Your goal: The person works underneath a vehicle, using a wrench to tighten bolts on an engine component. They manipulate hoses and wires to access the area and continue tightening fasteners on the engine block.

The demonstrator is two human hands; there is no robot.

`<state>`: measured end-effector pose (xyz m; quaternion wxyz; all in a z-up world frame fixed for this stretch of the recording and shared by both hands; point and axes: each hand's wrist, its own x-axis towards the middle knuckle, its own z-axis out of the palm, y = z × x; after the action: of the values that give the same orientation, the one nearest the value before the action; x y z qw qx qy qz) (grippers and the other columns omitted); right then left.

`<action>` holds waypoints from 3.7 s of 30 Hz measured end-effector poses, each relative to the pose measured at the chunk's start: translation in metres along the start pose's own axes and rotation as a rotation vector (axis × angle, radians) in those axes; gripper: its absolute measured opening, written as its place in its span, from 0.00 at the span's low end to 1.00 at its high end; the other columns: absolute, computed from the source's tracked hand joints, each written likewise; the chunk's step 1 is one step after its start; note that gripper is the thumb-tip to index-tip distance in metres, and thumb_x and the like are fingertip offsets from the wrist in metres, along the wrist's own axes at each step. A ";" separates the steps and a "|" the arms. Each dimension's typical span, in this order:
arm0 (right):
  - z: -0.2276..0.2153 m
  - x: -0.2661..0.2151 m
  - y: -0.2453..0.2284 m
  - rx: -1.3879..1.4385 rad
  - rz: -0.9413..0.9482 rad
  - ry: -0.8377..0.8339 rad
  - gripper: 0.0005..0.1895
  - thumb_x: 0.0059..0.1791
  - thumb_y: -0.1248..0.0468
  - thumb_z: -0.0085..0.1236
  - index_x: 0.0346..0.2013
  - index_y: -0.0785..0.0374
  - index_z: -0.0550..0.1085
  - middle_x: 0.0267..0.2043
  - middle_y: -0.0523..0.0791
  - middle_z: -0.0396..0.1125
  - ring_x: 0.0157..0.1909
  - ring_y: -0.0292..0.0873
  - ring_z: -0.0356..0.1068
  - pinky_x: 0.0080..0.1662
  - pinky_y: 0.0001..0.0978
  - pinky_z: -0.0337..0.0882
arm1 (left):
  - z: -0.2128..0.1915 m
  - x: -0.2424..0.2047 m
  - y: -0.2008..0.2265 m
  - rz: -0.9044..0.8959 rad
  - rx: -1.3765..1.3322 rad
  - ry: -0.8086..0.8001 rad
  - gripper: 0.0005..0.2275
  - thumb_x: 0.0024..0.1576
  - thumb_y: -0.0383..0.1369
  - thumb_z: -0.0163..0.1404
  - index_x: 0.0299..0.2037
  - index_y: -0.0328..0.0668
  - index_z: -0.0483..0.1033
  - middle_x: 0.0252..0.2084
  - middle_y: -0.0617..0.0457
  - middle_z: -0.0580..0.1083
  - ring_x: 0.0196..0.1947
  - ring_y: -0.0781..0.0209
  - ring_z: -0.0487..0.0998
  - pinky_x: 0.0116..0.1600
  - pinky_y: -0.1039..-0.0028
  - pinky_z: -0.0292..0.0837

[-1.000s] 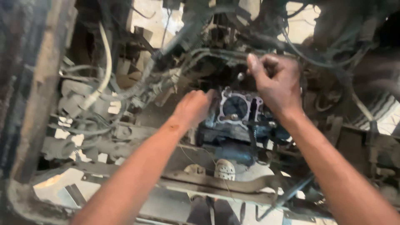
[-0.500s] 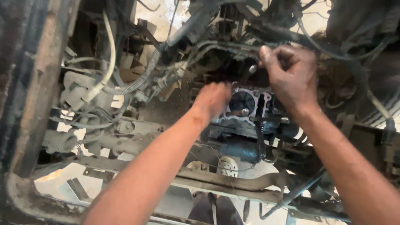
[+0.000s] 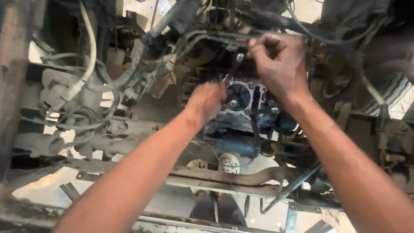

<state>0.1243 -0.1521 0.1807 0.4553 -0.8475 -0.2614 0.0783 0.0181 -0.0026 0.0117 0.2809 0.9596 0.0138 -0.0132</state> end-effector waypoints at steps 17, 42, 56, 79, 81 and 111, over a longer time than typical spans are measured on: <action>0.003 0.008 -0.009 0.071 0.094 0.007 0.11 0.54 0.63 0.58 0.29 0.66 0.78 0.20 0.33 0.61 0.24 0.26 0.55 0.27 0.24 0.53 | -0.008 0.000 0.004 -0.042 0.144 -0.160 0.23 0.50 0.40 0.55 0.50 0.29 0.74 0.37 0.38 0.79 0.40 0.39 0.81 0.44 0.53 0.77; 0.006 0.006 -0.008 0.096 0.117 0.028 0.13 0.54 0.63 0.58 0.26 0.64 0.77 0.18 0.32 0.59 0.22 0.24 0.52 0.25 0.24 0.48 | -0.009 0.008 0.004 -0.026 0.118 -0.172 0.11 0.66 0.30 0.39 0.48 0.35 0.76 0.37 0.37 0.79 0.38 0.37 0.81 0.43 0.50 0.76; 0.001 0.004 -0.007 0.063 0.085 -0.003 0.11 0.54 0.64 0.57 0.29 0.64 0.78 0.22 0.33 0.66 0.24 0.23 0.59 0.26 0.21 0.56 | 0.013 -0.014 0.001 -0.004 0.052 -0.050 0.09 0.51 0.27 0.46 0.38 0.42 0.79 0.37 0.40 0.79 0.40 0.39 0.81 0.46 0.53 0.76; 0.003 0.005 -0.007 0.032 0.088 0.013 0.12 0.56 0.63 0.58 0.30 0.64 0.79 0.23 0.37 0.67 0.25 0.27 0.59 0.28 0.24 0.56 | -0.058 -0.045 -0.022 -0.101 -0.016 -0.438 0.13 0.52 0.29 0.53 0.47 0.40 0.78 0.39 0.37 0.79 0.42 0.38 0.81 0.48 0.54 0.76; 0.003 0.004 -0.004 0.033 0.024 0.020 0.11 0.57 0.64 0.57 0.32 0.64 0.78 0.28 0.38 0.71 0.29 0.27 0.65 0.32 0.23 0.62 | -0.041 -0.051 -0.013 0.055 0.129 -0.346 0.21 0.44 0.26 0.55 0.51 0.36 0.76 0.38 0.38 0.79 0.41 0.38 0.80 0.45 0.53 0.76; 0.004 0.006 -0.001 0.037 0.000 0.054 0.13 0.57 0.64 0.58 0.28 0.63 0.78 0.17 0.34 0.61 0.20 0.25 0.54 0.24 0.24 0.49 | -0.003 -0.064 0.024 -0.024 0.207 -0.480 0.07 0.51 0.28 0.52 0.34 0.42 0.83 0.36 0.43 0.81 0.38 0.45 0.84 0.41 0.58 0.80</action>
<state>0.1278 -0.1461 0.1800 0.4780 -0.8407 -0.2474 0.0602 -0.0446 -0.0230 0.0292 0.1764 0.9523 -0.0434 -0.2452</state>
